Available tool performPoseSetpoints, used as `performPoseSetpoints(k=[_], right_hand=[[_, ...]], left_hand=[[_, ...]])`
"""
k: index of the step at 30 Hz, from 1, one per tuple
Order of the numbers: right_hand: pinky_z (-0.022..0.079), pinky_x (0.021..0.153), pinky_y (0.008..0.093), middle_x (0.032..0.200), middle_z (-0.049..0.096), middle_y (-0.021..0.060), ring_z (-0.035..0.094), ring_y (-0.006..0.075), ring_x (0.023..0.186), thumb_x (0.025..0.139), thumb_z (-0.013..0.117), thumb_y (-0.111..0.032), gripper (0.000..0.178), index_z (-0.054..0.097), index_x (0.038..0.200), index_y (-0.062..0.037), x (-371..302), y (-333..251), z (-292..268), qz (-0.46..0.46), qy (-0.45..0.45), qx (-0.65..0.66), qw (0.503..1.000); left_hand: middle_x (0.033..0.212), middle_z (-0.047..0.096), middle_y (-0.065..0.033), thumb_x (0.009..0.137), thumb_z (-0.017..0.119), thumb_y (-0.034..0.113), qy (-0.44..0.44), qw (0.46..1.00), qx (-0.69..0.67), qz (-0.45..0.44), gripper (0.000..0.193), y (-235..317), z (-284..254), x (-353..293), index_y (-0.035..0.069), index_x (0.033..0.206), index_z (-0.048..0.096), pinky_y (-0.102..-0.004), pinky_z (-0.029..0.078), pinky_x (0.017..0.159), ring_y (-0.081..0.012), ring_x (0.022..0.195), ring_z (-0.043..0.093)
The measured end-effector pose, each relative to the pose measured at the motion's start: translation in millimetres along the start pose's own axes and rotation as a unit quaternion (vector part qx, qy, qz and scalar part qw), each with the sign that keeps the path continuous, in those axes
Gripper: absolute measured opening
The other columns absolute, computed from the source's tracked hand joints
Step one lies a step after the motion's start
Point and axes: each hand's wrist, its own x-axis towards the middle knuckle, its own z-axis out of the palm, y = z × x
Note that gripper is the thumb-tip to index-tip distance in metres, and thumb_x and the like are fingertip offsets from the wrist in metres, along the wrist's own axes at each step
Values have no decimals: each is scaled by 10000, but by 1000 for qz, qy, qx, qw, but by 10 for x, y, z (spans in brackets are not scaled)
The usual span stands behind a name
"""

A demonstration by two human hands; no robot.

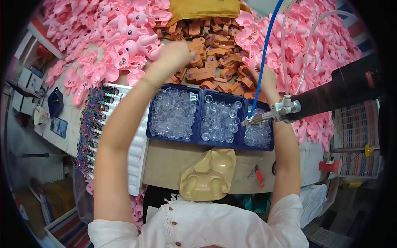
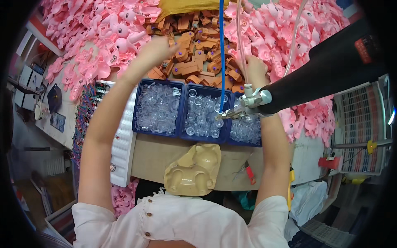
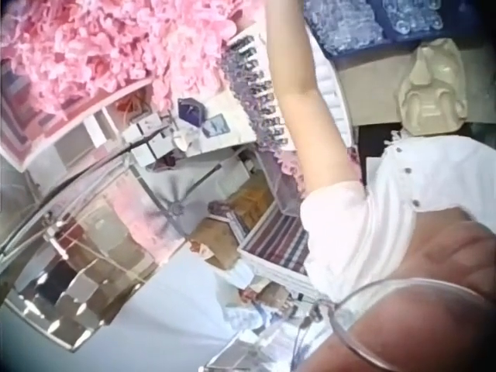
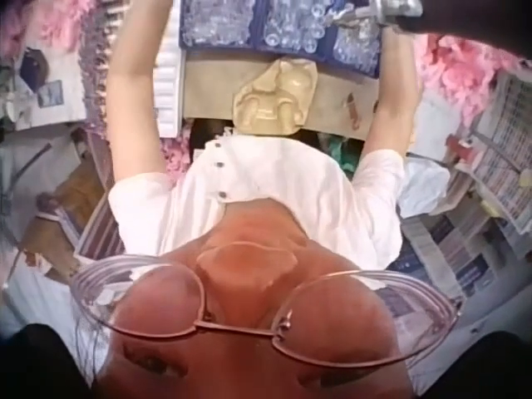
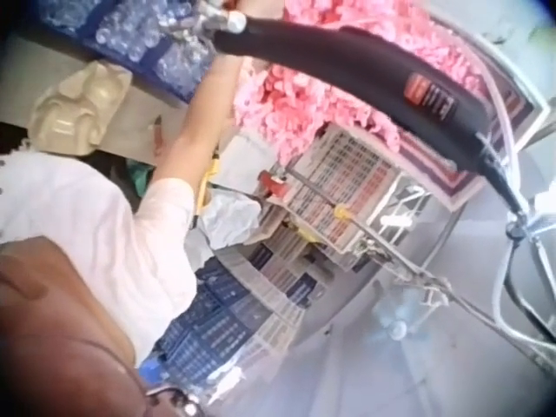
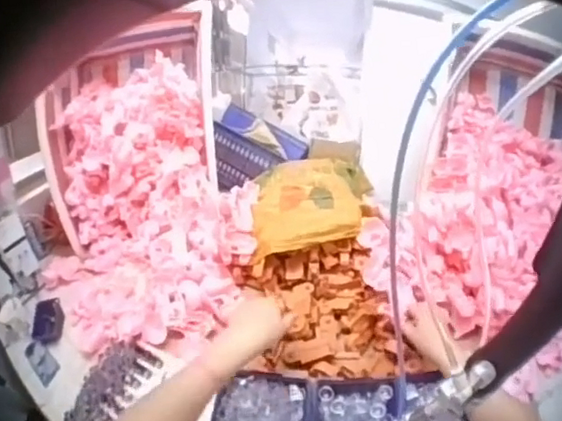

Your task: Assembling and soldering components into pink plastic toy figures.

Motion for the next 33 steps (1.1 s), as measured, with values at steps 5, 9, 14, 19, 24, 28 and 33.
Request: performPoseSetpoints(k=[5, 9, 14, 19, 24, 28, 33], right_hand=[[449, 675, 272, 822, 585, 37, 554, 137, 746, 881, 553, -236, 249, 586, 964, -4, -79, 136, -278, 151, 182, 410, 881], [445, 701, 260, 844, 591, 46, 551, 122, 793, 878, 560, -198, 234, 585, 983, 9, -890, -208, -801, 159, 286, 393, 859], [430, 697, 255, 828, 576, 42, 528, 114, 777, 845, 583, -101, 166, 576, 930, 41, -2462, -411, -1358, 234, 135, 180, 946], [389, 848, 367, 842, 563, 71, 544, 247, 847, 742, 641, -55, 141, 588, 867, -18, -2975, -1136, -1766, -79, -136, 267, 951], [353, 942, 446, 1100, 553, 96, 504, 292, 1067, 721, 678, -127, 280, 590, 976, -52, -2934, -1236, -1115, -248, -214, 189, 926], [303, 998, 474, 1292, 470, 128, 412, 339, 1213, 693, 708, -272, 550, 541, 1182, -81, -3105, -1361, -879, -190, -177, 197, 945], [299, 1004, 467, 1298, 452, 151, 391, 327, 1224, 710, 692, -279, 538, 540, 1175, -56, -3188, -1432, -772, -179, -184, 138, 957]], left_hand=[[993, 658, -146, 817, 564, 288, 58, 994, 6, -93, 318, -130, 1016, 567, 39, 994, 651, -413, 509, 747, -329, 880, 640], [938, 654, -182, 746, 616, 233, 2, 978, -206, 19, 397, -706, 842, 510, -20, 1052, 586, -364, 518, 706, -284, 835, 651], [989, 641, -67, 801, 602, 230, -30, 683, -730, -28, 369, -616, 321, -374, 40, 1114, 551, -355, 517, 705, -182, 858, 634], [1131, 570, -141, 890, 527, 201, -244, 405, -880, -54, 406, -586, 273, -1761, -10, 1226, 443, -551, 408, 971, -265, 1046, 571], [1258, 492, -162, 892, 485, 176, -294, 434, -840, -137, 494, -365, 642, -2575, -16, 1325, 345, -521, 427, 955, -308, 1163, 497], [1226, 512, -127, 853, 555, 100, -259, 563, -772, -143, 534, -169, 736, -3010, -4, 1331, 341, -397, 471, 913, -222, 1100, 538], [1148, 555, -90, 818, 629, 118, -206, 654, -716, -129, 542, 6, 926, -3052, 6, 1296, 400, -262, 491, 824, -136, 964, 589]])
